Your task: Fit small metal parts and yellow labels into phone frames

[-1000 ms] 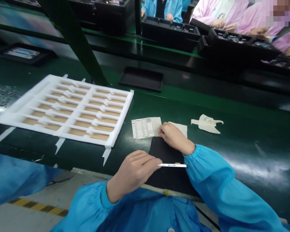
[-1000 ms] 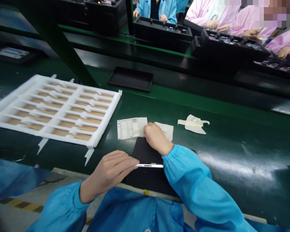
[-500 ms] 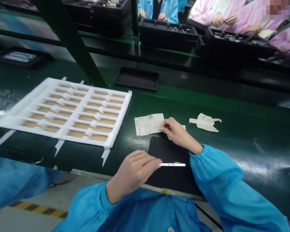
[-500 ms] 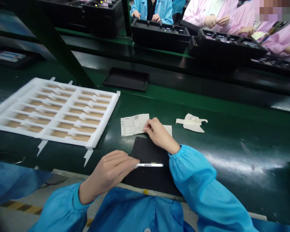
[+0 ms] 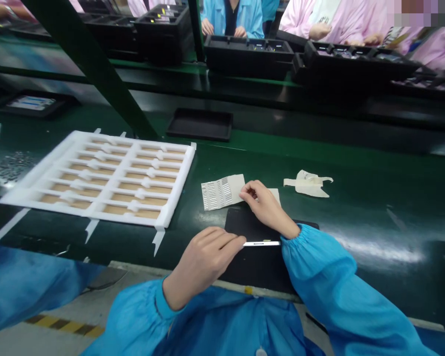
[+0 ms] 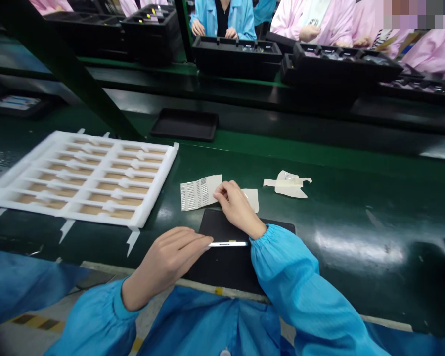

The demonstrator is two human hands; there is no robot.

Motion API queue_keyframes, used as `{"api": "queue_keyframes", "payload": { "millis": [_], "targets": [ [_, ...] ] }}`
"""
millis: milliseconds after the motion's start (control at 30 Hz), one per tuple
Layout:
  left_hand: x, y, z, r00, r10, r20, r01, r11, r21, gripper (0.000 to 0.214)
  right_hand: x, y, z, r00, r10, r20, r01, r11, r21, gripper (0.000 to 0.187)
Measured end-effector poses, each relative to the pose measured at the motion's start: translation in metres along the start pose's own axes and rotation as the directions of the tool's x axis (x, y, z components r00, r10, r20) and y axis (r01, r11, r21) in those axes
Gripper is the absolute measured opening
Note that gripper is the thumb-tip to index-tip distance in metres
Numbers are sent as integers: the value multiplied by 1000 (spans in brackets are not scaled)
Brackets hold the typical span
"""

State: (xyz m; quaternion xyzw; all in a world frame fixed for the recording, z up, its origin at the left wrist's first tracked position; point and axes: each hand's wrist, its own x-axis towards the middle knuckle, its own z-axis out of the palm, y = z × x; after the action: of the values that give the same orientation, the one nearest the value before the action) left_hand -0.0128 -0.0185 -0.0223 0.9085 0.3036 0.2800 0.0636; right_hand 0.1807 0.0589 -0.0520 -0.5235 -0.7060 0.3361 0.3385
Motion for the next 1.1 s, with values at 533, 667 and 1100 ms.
{"api": "queue_keyframes", "payload": {
  "millis": [533, 667, 1100],
  "targets": [
    [-1, 7, 2, 998, -1, -58, 2, 1000, 24, 14, 0, -5, -10, 971, -238, 12, 225, 899, -375, 16],
    [0, 10, 0, 1000, 0, -20, 0, 1000, 1, 23, -36, -27, -44, 978, -165, -127, 146, 978, -149, 8],
    [12, 22, 12, 986, -93, -140, 71, 985, -155, 22, -107, -37, -33, 982, -136, -133, 140, 990, 19, 26]
  ]
}}
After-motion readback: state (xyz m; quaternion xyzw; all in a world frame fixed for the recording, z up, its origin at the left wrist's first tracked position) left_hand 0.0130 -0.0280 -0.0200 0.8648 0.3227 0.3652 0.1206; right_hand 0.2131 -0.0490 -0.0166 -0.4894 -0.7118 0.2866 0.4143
